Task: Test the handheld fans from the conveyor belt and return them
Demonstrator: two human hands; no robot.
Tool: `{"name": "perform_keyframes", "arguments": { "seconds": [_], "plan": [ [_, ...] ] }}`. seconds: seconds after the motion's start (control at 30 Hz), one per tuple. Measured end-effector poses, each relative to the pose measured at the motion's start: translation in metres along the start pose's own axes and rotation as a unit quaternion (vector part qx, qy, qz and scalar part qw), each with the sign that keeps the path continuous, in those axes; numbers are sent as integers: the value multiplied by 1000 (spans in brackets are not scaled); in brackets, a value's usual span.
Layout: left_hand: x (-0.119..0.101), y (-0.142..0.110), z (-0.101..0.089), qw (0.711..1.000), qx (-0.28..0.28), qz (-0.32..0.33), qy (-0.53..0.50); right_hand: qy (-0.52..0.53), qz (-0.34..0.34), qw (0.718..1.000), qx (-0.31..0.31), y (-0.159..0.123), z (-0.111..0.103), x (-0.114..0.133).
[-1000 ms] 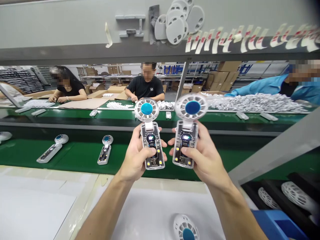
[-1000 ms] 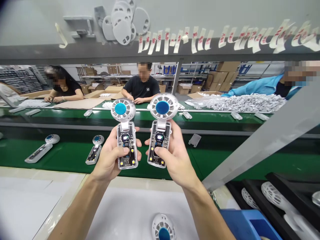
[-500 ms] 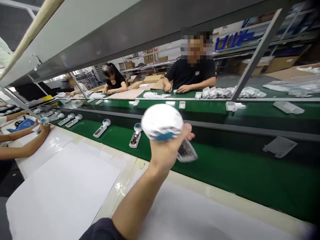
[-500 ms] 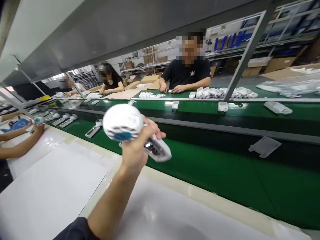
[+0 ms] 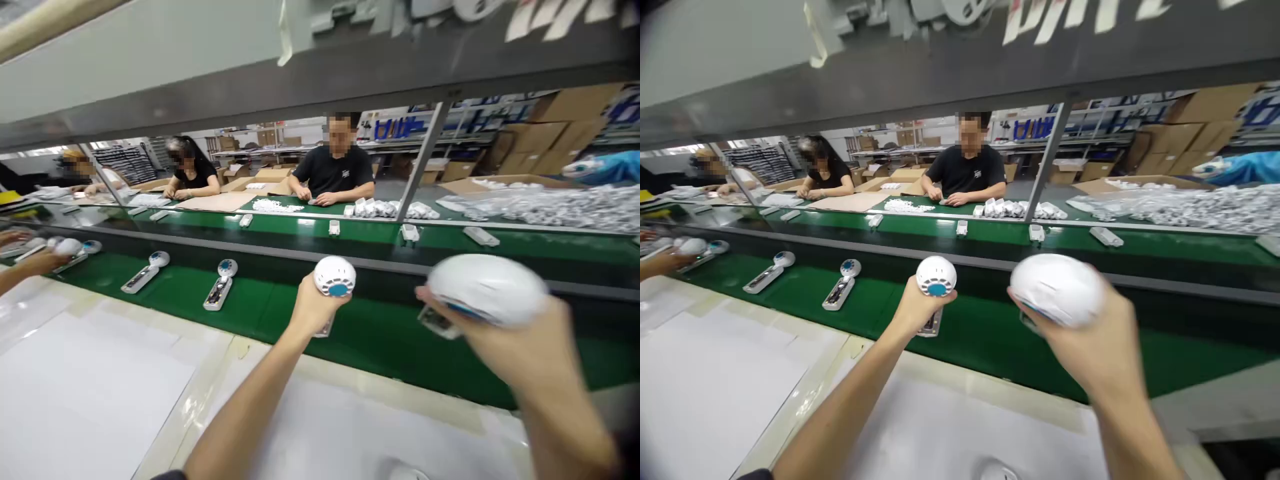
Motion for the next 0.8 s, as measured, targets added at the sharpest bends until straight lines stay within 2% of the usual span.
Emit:
{"name": "perform_keyframes", "arguments": {
  "seconds": [0.07, 0.13, 0.2, 0.33, 0.43, 0.53, 0.67, 0.73, 0.8],
  "plan": [
    [19, 11, 3, 1000, -2, -7, 27, -49, 82, 992, 80, 6, 19, -13],
    [38, 20, 4, 998, -13, -23, 57, -86, 129, 970, 186, 7, 41, -26],
    [55, 26, 3, 994, -42, -42, 95, -117, 130, 963, 203, 8, 54, -38],
    [80, 38, -2, 975, -70, -66, 199, -187, 152, 948, 209, 2, 65, -61],
    [88, 43, -9, 955, -83, -51, 281, -228, 157, 938, 211, -6, 72, -70],
    [91, 46, -18, 925, -109, -29, 363, -259, 166, 919, 248, -12, 82, -74],
    [89, 46, -26, 887, -144, 3, 439, -283, 156, 896, 305, -13, 84, -64],
    [84, 44, -26, 877, -159, 26, 453, -281, 134, 896, 317, -9, 70, -46],
    [78, 41, -23, 875, -172, 52, 449, -271, 106, 905, 311, -6, 42, -16]
  ]
}}
Point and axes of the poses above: each hand's wrist, its own y-axis towards the middle knuckle, its own z-axis out of the palm, x = y × z, the point moved 3 cm from there along y, towards the middle knuckle, and after that the axes turned 7 degrees about -z, right-handed, at the moved point
